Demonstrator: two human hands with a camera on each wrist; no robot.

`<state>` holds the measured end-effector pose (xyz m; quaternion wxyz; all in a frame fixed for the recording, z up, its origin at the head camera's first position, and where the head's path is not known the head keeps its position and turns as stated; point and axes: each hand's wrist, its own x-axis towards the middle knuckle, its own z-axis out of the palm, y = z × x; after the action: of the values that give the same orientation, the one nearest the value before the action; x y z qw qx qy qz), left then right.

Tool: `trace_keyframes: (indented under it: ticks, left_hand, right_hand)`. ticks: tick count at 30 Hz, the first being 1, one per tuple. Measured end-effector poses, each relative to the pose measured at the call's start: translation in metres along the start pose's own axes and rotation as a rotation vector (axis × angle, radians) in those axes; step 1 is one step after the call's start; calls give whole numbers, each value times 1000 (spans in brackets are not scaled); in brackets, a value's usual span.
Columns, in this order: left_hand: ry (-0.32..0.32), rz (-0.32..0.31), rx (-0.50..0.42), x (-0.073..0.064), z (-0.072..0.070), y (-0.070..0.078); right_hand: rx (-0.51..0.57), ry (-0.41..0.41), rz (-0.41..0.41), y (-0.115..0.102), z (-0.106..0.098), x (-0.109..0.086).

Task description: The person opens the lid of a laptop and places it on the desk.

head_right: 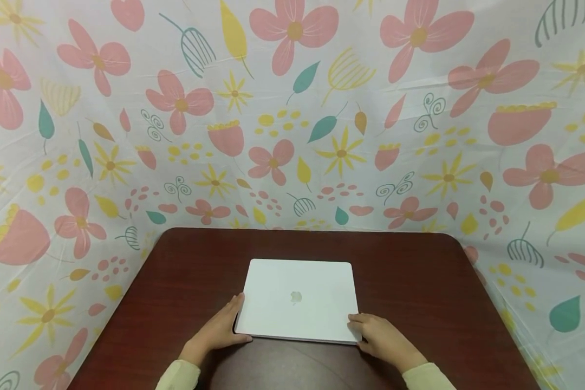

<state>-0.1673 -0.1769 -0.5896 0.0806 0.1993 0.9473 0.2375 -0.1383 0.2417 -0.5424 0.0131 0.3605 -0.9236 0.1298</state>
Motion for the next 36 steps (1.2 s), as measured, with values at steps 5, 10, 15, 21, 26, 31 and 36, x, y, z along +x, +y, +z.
trace_keyframes:
  ticks: [5,10,15,21,26,31,36]
  left_hand:
    - [15,-7,13,0,1,-1]
    - [55,-19,28,0,1,1]
    - [75,-32,32,0,0,1]
    - [84,-43,9,0,3,1]
    - [88,-26,1,0,5,-1]
    - [105,24,-24,1,5,-2]
    - [119,52,-35,2,5,-3]
  right_hand:
    - [13,25,-36,0,-2,-1]
    - [-18,106,-106,2,-2,-3]
    - [-93,212,-179,3,1,-5]
    - [-147,286,-238,3,5,-7]
    - [-210,351,-255,5,11,-7]
    - [-215,375,-197,1,8,-7]
    - [-198,330,-135,-2,0,-7]
